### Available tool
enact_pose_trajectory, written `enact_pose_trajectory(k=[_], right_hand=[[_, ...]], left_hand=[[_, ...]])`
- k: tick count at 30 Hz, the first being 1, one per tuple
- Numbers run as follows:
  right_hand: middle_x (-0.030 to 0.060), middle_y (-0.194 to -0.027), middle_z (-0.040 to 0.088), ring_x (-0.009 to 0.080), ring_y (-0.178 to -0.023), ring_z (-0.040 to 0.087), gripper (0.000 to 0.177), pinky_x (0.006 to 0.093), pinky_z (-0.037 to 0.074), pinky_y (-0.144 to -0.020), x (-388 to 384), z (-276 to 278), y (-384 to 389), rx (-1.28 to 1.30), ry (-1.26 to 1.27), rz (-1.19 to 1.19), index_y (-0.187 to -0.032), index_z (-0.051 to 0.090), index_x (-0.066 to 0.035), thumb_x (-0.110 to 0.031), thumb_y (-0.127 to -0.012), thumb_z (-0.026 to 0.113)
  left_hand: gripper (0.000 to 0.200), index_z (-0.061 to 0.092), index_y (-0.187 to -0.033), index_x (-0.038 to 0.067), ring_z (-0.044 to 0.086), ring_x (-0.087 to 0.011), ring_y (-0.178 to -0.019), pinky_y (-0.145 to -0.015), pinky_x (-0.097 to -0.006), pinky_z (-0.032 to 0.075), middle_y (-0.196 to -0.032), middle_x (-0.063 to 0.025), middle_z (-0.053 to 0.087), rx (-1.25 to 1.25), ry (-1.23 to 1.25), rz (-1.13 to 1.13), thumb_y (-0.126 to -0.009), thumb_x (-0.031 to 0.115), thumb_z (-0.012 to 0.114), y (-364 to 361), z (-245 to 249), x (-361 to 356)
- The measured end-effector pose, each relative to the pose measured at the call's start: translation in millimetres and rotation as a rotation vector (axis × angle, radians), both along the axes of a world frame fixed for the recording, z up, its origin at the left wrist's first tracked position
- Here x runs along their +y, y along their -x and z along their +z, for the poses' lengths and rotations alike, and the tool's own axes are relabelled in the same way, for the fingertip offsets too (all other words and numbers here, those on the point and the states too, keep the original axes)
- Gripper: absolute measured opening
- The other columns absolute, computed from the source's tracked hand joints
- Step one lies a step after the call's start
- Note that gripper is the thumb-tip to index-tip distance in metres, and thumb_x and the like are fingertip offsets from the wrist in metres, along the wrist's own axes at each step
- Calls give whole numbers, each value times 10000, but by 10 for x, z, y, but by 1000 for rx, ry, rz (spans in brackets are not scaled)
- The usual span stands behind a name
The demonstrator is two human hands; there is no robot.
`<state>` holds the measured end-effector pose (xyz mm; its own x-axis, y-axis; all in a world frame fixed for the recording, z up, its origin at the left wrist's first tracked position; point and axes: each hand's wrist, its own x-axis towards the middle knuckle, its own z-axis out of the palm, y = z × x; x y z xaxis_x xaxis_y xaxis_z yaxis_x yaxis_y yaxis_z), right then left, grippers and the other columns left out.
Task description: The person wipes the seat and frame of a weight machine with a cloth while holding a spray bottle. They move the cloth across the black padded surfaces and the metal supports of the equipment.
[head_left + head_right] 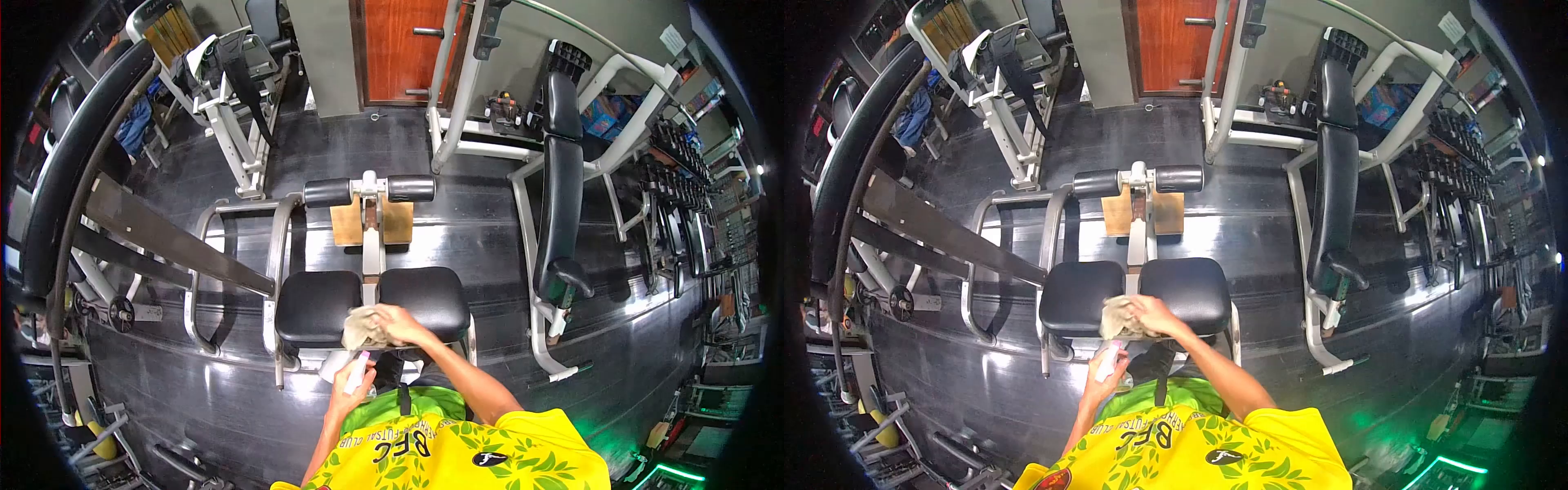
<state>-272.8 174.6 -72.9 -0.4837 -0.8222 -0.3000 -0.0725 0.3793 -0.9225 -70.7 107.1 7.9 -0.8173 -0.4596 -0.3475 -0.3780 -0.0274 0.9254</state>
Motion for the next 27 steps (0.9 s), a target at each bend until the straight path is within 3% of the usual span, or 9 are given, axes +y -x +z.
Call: enact_pose_trajectory(k=[1, 3, 5, 9, 13, 14, 17, 19, 27], right_hand=[[120, -1009, 685, 210, -892, 657, 264, 335, 508, -794, 93, 2, 93, -240, 101, -96, -1141, 613, -91, -123, -882, 576], [104, -970, 691, 143, -871, 627, 239, 299, 496, -783, 283, 18, 499, 127, 67, -220, -1113, 628, -67, -141, -894, 568], [176, -1037, 667, 341, -965, 647, 284, 393, 503, -825, 466, -34, 910, 350, -103, -448, -1145, 634, -81, -132, -894, 510], [167, -1039, 670, 361, -1027, 619, 314, 449, 490, -870, 584, -596, 1405, 522, -513, -578, -1166, 637, -118, -143, -877, 518], [109, -1016, 684, 298, -983, 636, 301, 411, 502, -863, 111, -1184, 1188, 764, -282, -295, -980, 713, -156, -54, -744, 557], [94, -1031, 679, 299, -991, 631, 302, 408, 501, -866, -117, -698, 955, 692, -261, -208, -973, 712, -173, -40, -740, 571], [101, -938, 681, 309, -928, 636, 280, 416, 504, -845, -464, -669, 423, 706, 7, 74, -936, 712, -176, -39, -720, 596], [115, -870, 665, 282, -929, 627, 271, 423, 463, -882, -512, -565, 89, 870, -159, 152, -910, 673, -106, 12, -682, 588], [158, -1143, 629, 325, -1149, 552, 358, 431, 426, -999, 288, 87, -55, 625, 111, 300, -1073, 623, -83, 10, -731, 568]], left_hand=[[159, 627, -998, 9, 552, -72, -560, -526, -239, 442, -730, -22, 610, -12, -6, 4, -862, 87, 654, -3, -9, -2], [164, 634, -1008, 20, 547, -64, -563, -523, -235, 437, -699, -11, 602, -11, -9, 20, -863, 93, 656, -31, -30, 4], [170, 642, -1018, 30, 542, -57, -565, -520, -231, 432, -667, 0, 594, -15, -12, 30, -864, 99, 659, -80, -38, 7], [171, 643, -1018, 30, 550, -58, -570, -522, -235, 438, -673, -4, 601, -44, -21, 35, -865, 106, 660, -138, -47, 50], [178, 646, -1017, 29, 557, -61, -574, -529, -240, 447, -670, -9, 606, -53, 12, 36, -864, 118, 664, -203, -99, 59], [178, 646, -1017, 29, 557, -61, -574, -529, -240, 447, -670, -9, 606, -55, 7, 32, -864, 118, 664, -202, -129, 61], [186, 646, -1019, 28, 560, -64, -579, -534, -245, 452, -694, -17, 618, -84, -50, 25, -861, 124, 668, -194, -195, 72], [189, 645, -1021, 27, 556, -63, -578, -536, -245, 453, -695, -18, 620, -71, -22, 3, -859, 122, 671, -126, -189, 84], [184, 644, -1024, 16, 559, -66, -580, -538, -238, 454, -747, -21, 638, 10, -47, 7, -860, 99, 662, 119, -34, 94]])
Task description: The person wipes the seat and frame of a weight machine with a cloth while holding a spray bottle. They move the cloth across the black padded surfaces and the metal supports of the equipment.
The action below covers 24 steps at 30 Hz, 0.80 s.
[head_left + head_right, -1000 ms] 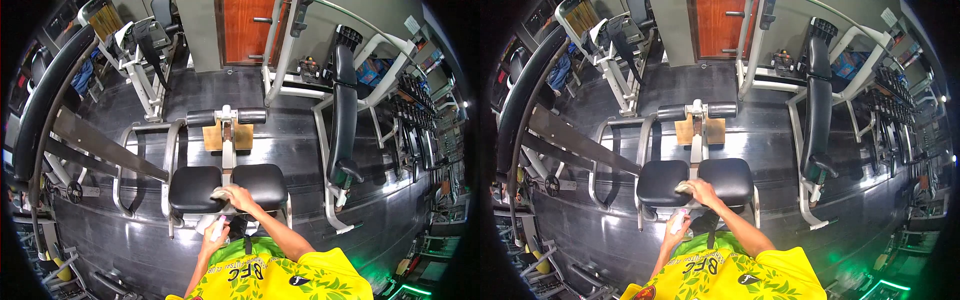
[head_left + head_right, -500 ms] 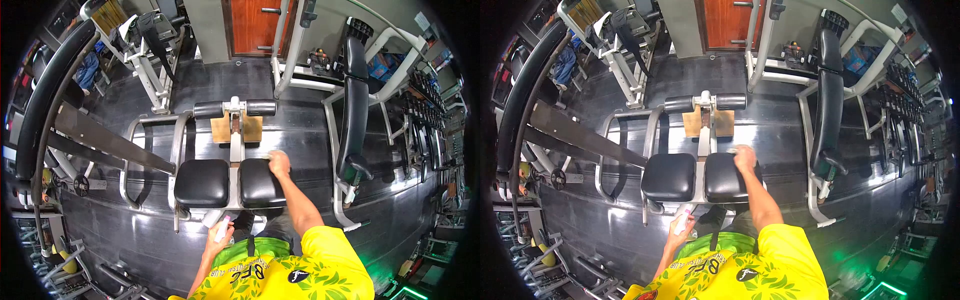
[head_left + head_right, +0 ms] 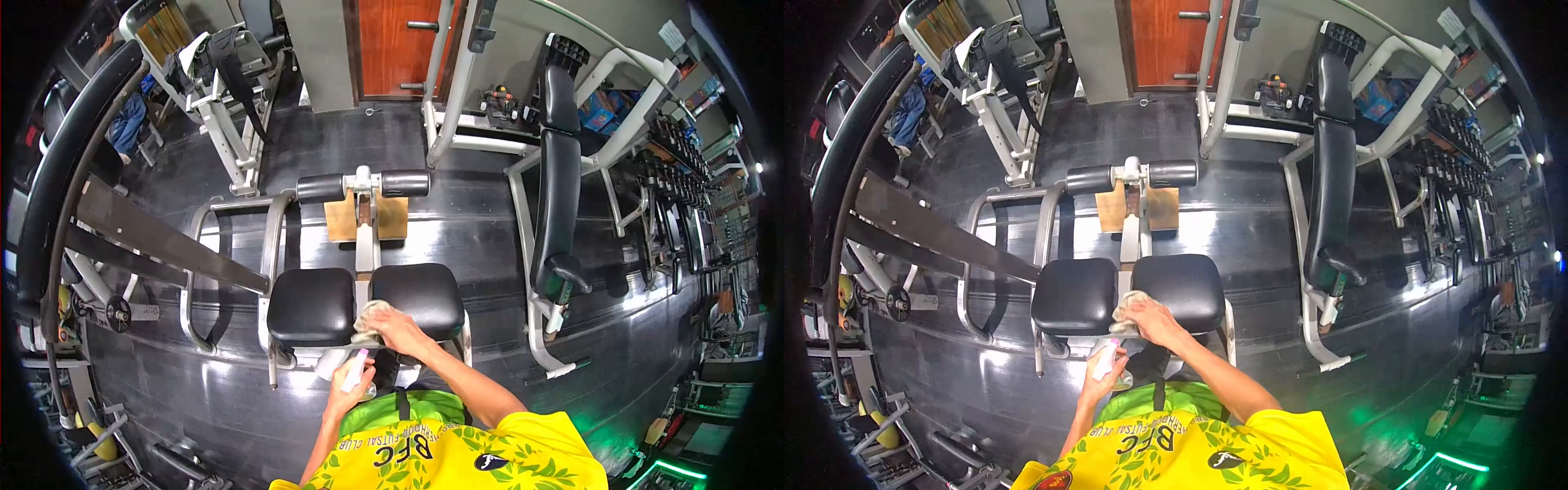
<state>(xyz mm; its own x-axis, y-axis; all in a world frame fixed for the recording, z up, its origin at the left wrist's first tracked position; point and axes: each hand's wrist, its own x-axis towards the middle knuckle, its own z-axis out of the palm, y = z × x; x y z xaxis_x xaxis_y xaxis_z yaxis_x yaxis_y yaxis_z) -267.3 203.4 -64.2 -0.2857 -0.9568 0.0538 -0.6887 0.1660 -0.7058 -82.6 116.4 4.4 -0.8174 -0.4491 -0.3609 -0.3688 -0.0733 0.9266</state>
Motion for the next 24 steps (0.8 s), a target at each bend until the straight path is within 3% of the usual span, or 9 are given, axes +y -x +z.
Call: enact_pose_trajectory(k=[10, 13, 15, 18, 20, 21, 22, 24], right_hand=[[101, -1204, 614, 273, -1143, 570, 317, 387, 481, -945, 1109, 304, 232, -152, -216, -118, -1105, 620, -125, -46, -801, 581], [91, -1197, 621, 259, -1160, 561, 397, 381, 472, -967, 1315, 378, 364, 60, -230, -203, -1110, 626, -122, 14, -745, 552], [92, -1193, 624, 258, -1160, 560, 403, 379, 470, -970, 1425, 368, 462, 105, -235, -231, -1104, 630, -119, 20, -734, 549], [104, -1171, 633, 266, -1148, 567, 387, 377, 469, -966, 1548, 339, 499, 113, -211, -319, -1091, 635, -104, 34, -743, 535], [134, -1124, 645, 307, -1091, 594, 362, 406, 481, -927, 1657, 191, 484, 35, -167, -549, -1111, 617, -82, 11, -769, 543], [162, -1089, 651, 355, -1028, 612, 302, 412, 489, -873, 1715, 149, 497, -57, -229, -636, -1132, 601, -65, -49, -836, 542], [162, -1089, 651, 355, -1028, 612, 302, 412, 489, -873, 1781, 121, 499, -55, -226, -626, -1132, 601, -65, -49, -836, 542], [187, -1060, 654, 372, -1003, 623, 267, 402, 489, -829, 1936, 45, 485, -284, -191, -885, -1139, 594, -59, -98, -882, 534]], left_hand=[[207, 651, -1030, 35, 544, -76, -591, -551, -246, 442, -796, -28, 644, 16, 51, -83, -861, 151, 676, 18, -79, 62], [206, 653, -1023, 38, 537, -82, -622, -568, -257, 438, -770, -25, 636, 47, 67, -78, -864, 167, 671, 48, -75, 98], [186, 633, -1021, 21, 544, -54, -542, -513, -219, 441, -708, -6, 606, 25, 40, -93, -869, 123, 663, 86, -31, 130], [194, 647, -1013, 42, 563, -61, -587, -532, -238, 452, -716, -7, 605, 40, 97, -164, -858, 153, 681, 116, -31, 178], [196, 657, -999, 58, 567, -86, -613, -569, -265, 454, -706, -30, 610, -16, 99, -227, -852, 185, 683, 164, 74, 216], [201, 667, -985, 75, 572, -111, -640, -605, -292, 456, -697, -54, 615, -74, 100, -294, -845, 217, 685, 184, 140, 259], [201, 667, -985, 75, 572, -111, -640, -605, -292, 456, -697, -54, 615, -73, 103, -284, -845, 217, 685, 174, 124, 326], [225, 667, -977, 75, 612, -180, -655, -627, -332, 474, -705, -88, 631, -17, 228, -310, -845, 256, 681, 189, 50, 440]])
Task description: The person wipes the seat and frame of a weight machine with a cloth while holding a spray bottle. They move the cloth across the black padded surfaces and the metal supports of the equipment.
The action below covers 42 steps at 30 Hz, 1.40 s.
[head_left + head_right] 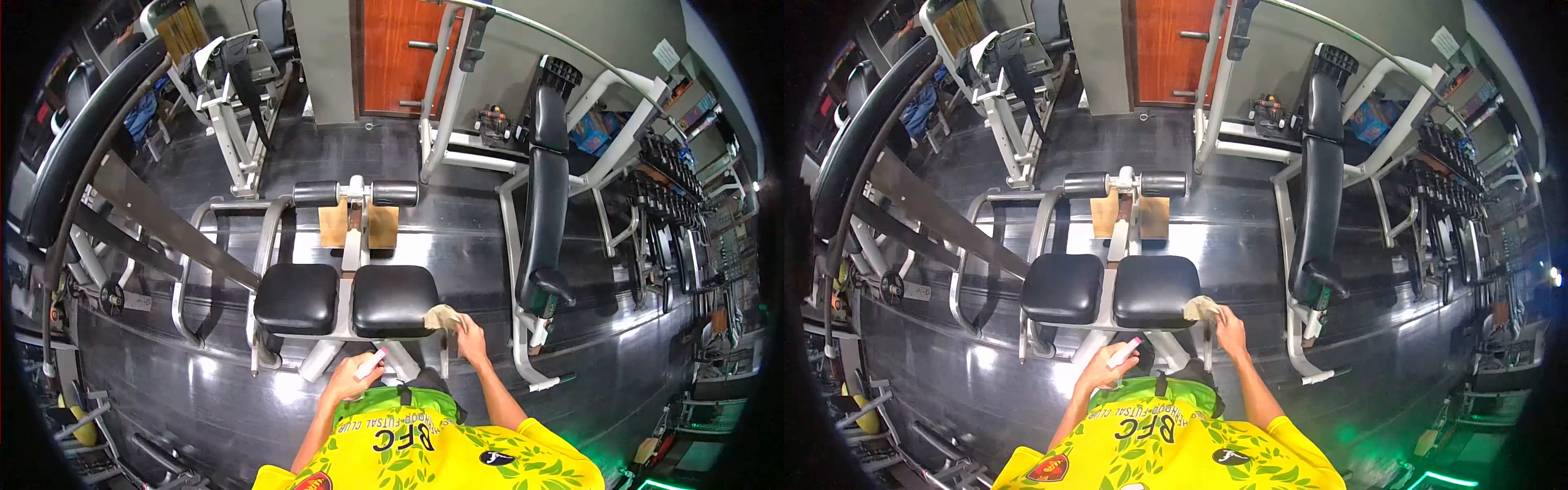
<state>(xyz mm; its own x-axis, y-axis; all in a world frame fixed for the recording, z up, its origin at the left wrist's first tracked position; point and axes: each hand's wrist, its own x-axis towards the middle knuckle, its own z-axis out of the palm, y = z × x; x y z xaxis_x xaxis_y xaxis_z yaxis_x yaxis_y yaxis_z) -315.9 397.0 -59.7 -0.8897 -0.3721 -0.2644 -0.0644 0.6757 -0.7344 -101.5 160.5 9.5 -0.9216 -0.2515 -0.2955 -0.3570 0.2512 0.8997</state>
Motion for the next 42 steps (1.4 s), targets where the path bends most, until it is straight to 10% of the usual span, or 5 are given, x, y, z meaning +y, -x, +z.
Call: enact_pose_trajectory(k=[5, 8, 16, 25, 42], right_hand=[[107, -978, 650, 194, -910, 604, 260, 326, 461, -818, 781, -482, -144, -11, 190, -213, -1145, 580, 0, -147, -944, 504], [80, -1023, 634, 166, -928, 584, 267, 314, 455, -823, 1235, -692, -271, -107, 288, -381, -1174, 562, 1, -148, -966, 484], [78, -1086, 619, 175, -963, 579, 291, 318, 446, -856, 2129, -698, -529, -172, 410, -492, -1215, 536, -2, -165, -980, 482], [99, -1069, 634, 191, -983, 583, 279, 320, 437, -877, 2729, -777, -732, -133, 430, -534, -1191, 550, 10, -141, -965, 488], [108, -1116, 622, 217, -1011, 573, 334, 335, 424, -906, 2905, -965, -671, -206, 428, -532, -1216, 551, 5, -192, -947, 529]], left_hand=[[284, 662, -988, 63, 640, -247, -705, -671, -349, 494, -764, -111, 657, -123, -17, -21, -824, 292, 699, 52, -5, 350], [323, 661, -1023, 44, 578, -122, -668, -626, -292, 470, -745, -38, 638, -32, -14, -24, -816, 282, 733, 24, -158, 650], [316, 645, -984, 39, 538, -99, -630, -601, -286, 453, -693, -23, 600, -20, -3, 148, -805, 282, 740, -163, -507, 1612], [229, 652, -908, 86, 657, -351, -771, -688, -415, 507, -785, -170, 663, -171, 138, 288, -806, 292, 649, -177, -953, 2290], [231, 661, -918, 89, 658, -341, -693, -644, -405, 507, -731, -164, 661, -7, 163, 497, -816, 295, 649, 63, -637, 2496]])
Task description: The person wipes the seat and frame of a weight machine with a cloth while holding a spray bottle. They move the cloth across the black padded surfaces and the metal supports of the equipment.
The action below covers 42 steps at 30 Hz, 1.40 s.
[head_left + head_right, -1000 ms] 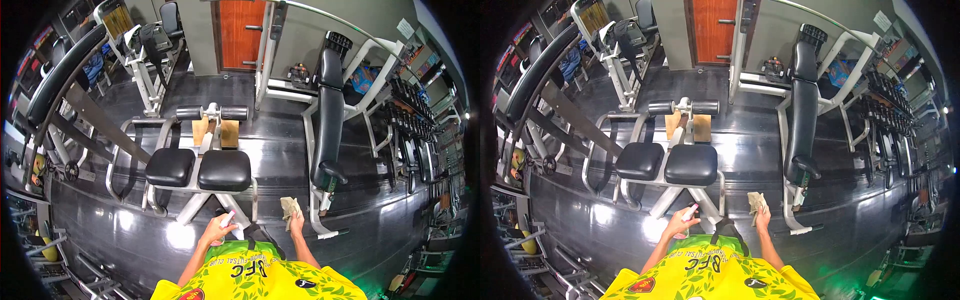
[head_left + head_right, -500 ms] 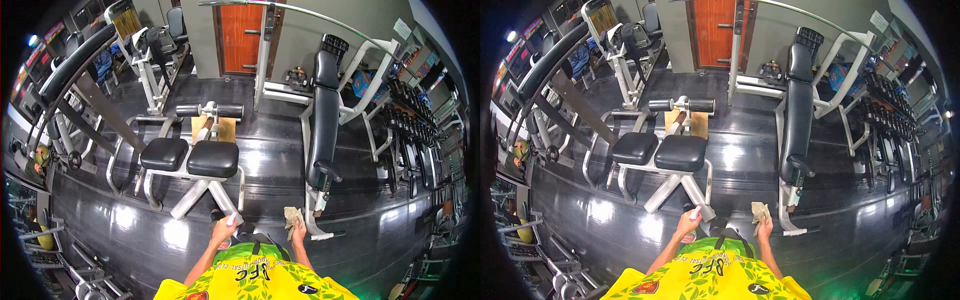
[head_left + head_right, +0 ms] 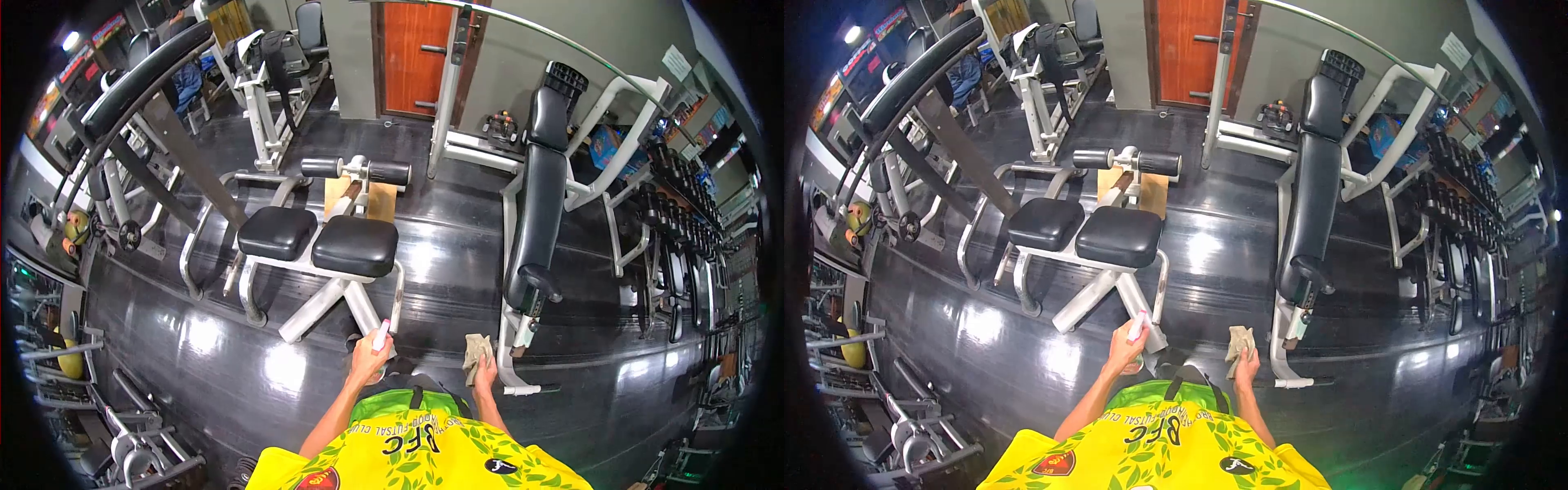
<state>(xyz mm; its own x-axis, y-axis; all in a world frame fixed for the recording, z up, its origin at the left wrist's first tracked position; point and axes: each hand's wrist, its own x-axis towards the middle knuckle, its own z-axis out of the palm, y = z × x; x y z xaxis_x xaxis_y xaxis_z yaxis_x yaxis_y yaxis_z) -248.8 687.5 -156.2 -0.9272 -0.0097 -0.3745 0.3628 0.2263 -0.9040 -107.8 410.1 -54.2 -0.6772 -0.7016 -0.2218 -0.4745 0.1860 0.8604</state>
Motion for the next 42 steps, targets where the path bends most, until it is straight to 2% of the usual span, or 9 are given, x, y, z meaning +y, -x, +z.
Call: enact_pose_trajectory(k=[20, 25, 28, 29, 30, 35, 38, 41, 42], right_hand=[[92, -1112, 627, 207, -1020, 592, 348, 338, 450, -893, -1689, -64, 1019, -137, 81, 291, -1217, 535, -35, -111, -878, 555], [140, -1128, 629, 260, -1020, 599, 307, 340, 450, -899, -2507, -125, 1178, 27, -251, 509, -1194, 552, -30, -91, -895, 518], [219, -1106, 608, 351, -1064, 582, 315, 403, 449, -919, -2824, -281, 1059, 573, -188, 823, -1141, 577, 2, -56, -840, 504], [275, -1214, 555, 366, -1138, 548, 393, 417, 426, -987, -2905, 28, 959, -46, -242, 894, -1149, 588, 6, -2, -765, 505], [314, -1309, 475, 403, -1181, 509, 432, 433, 381, -1051, -2837, -386, 756, 613, -368, 917, -1135, 610, -7, 11, -716, 509], [227, -1417, 379, 421, -1268, 399, 398, 444, 455, -1001, -2234, -349, -35, 795, -593, 1263, -1136, 615, -13, 25, -750, 524], [198, -1375, 452, 382, -1194, 490, 415, 425, 480, -972, -1845, -71, -238, 780, -476, 1290, -1164, 619, -56, 8, -767, 518], [184, -987, 682, 309, -927, 666, 353, 363, 504, -867, -1821, 600, -91, -46, -310, 1198, -1099, 645, -43, -21, -781, 491], [182, -986, 684, 272, -912, 675, 304, 348, 508, -837, -1711, 426, -55, 18, -191, 1063, -1076, 654, -44, -79, -822, 489]], left_hand=[[215, 655, -975, 55, 645, -182, -669, -649, -316, 507, -752, -98, 661, 115, -110, -7, -835, 218, 673, -39, 440, -38], [226, 654, -1000, 57, 623, -138, -657, -632, -290, 492, -754, -78, 659, 158, -78, 15, -836, 212, 674, -255, 330, -76], [226, 651, -1004, 58, 605, -115, -653, -626, -282, 484, -742, -66, 653, 98, -100, 64, -838, 209, 673, -387, 383, -111], [222, 651, -1001, 58, 594, -106, -650, -620, -279, 481, -734, -59, 647, 83, -135, 101, -836, 205, 675, -424, 402, -121], [219, 650, -998, 58, 584, -97, -648, -614, -276, 477, -727, -52, 641, 69, -177, 126, -835, 200, 678, -444, 399, -121], [210, 627, -1031, 31, 556, -73, -550, -519, -245, 464, -710, -19, 606, 144, -242, 168, -850, 129, 673, -606, 171, -223], [209, 619, -1034, 15, 562, -76, -549, -515, -246, 464, -726, -31, 614, 107, -186, 170, -853, 110, 662, -594, 155, -246], [211, 638, -1023, 37, 554, -67, -567, -540, -247, 455, -722, -28, 633, 102, -257, 154, -843, 139, 679, -528, 253, -288], [211, 638, -1023, 37, 554, -67, -567, -540, -247, 455, -722, -28, 633, 97, -257, 146, -843, 139, 679, -514, 269, -291]])
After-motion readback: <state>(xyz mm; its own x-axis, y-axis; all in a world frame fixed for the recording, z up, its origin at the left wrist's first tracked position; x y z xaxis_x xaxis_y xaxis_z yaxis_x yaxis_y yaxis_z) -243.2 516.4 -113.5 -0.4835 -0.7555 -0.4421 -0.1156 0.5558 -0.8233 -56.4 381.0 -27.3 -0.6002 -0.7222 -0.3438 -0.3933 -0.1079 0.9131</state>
